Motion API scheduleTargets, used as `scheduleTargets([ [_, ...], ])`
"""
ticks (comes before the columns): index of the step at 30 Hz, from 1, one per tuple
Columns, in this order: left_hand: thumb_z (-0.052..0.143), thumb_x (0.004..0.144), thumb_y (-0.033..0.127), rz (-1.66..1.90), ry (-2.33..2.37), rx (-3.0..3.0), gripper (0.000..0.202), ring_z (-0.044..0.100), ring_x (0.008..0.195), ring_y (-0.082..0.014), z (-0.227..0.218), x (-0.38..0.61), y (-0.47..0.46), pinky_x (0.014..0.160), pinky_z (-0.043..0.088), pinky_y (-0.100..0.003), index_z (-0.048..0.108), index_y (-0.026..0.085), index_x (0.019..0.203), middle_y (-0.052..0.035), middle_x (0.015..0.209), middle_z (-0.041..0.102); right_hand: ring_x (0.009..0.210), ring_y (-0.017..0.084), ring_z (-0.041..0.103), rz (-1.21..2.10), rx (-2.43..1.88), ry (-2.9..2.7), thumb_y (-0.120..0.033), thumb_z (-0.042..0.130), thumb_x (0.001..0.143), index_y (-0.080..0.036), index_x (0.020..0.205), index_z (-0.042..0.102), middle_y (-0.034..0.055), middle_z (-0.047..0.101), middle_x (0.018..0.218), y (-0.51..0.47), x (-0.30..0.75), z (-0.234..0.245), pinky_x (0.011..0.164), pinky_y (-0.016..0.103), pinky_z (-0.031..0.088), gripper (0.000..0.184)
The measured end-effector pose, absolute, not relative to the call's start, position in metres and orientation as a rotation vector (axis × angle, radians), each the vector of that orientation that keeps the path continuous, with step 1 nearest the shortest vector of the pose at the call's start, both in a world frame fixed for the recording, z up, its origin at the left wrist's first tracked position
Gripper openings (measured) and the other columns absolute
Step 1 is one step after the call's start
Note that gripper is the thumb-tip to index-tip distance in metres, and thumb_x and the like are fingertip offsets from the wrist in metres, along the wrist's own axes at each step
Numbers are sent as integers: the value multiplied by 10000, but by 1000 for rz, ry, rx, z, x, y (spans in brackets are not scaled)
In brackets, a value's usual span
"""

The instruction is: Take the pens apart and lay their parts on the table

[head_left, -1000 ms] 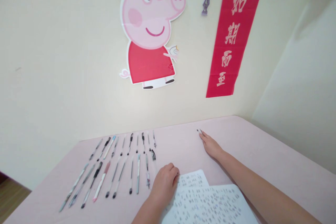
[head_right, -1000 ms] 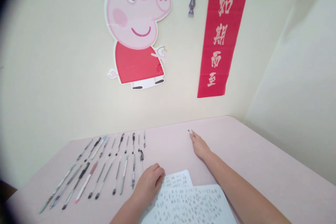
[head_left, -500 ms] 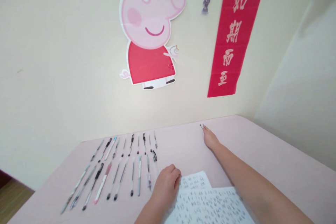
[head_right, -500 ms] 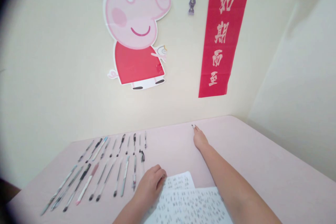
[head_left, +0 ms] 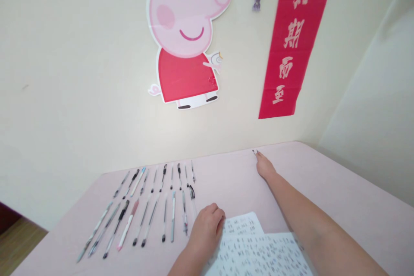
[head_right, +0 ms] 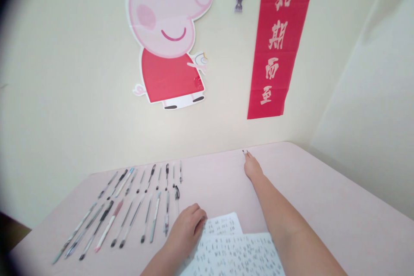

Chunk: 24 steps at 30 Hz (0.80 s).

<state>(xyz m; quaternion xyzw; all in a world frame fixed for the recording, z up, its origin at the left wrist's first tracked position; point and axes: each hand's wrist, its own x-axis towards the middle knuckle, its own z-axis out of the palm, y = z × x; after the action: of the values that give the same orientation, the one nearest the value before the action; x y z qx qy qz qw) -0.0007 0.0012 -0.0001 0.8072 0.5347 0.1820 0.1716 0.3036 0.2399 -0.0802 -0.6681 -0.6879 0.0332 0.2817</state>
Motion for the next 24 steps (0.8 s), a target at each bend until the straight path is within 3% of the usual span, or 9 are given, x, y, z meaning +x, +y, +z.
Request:
scheduleTargets([
  [8, 359, 852, 161, 525, 1516, 2303, 224, 513, 813, -160, 1, 0, 1, 725, 378, -273, 578, 197, 821, -44, 864, 558, 1274, 260, 360, 117, -1767, -1837, -55, 360, 711, -81, 1298, 456, 112, 384, 1393, 232, 299, -72, 1074, 391, 282, 596],
  [13, 365, 855, 170, 537, 1516, 2311, 218, 514, 826, -164, -2, -1, 1, 737, 378, -275, 578, 202, 827, -41, 867, 562, 1285, 223, 346, 138, -1746, -1822, -75, 364, 721, -135, 1305, 455, 73, 400, 1388, 225, 300, -61, 1087, 368, 266, 594],
  [19, 365, 858, 176, 548, 1521, 2311, 222, 514, 815, -158, -3, -1, 1, 734, 376, -268, 581, 203, 816, -38, 857, 559, 1288, 251, 334, 148, -1775, -1810, -91, 314, 765, -92, 1269, 480, 146, 389, 1382, 205, 294, -44, 1080, 496, 182, 531],
  [24, 362, 855, 172, 554, 1516, 2327, 226, 514, 809, -155, 1, -1, 0, 728, 378, -265, 584, 197, 818, -39, 853, 557, 1229, 206, 415, 204, -1649, -2008, -119, 413, 769, -166, 1115, 616, 98, 553, 1248, 172, 238, -25, 1093, 427, 144, 404],
])
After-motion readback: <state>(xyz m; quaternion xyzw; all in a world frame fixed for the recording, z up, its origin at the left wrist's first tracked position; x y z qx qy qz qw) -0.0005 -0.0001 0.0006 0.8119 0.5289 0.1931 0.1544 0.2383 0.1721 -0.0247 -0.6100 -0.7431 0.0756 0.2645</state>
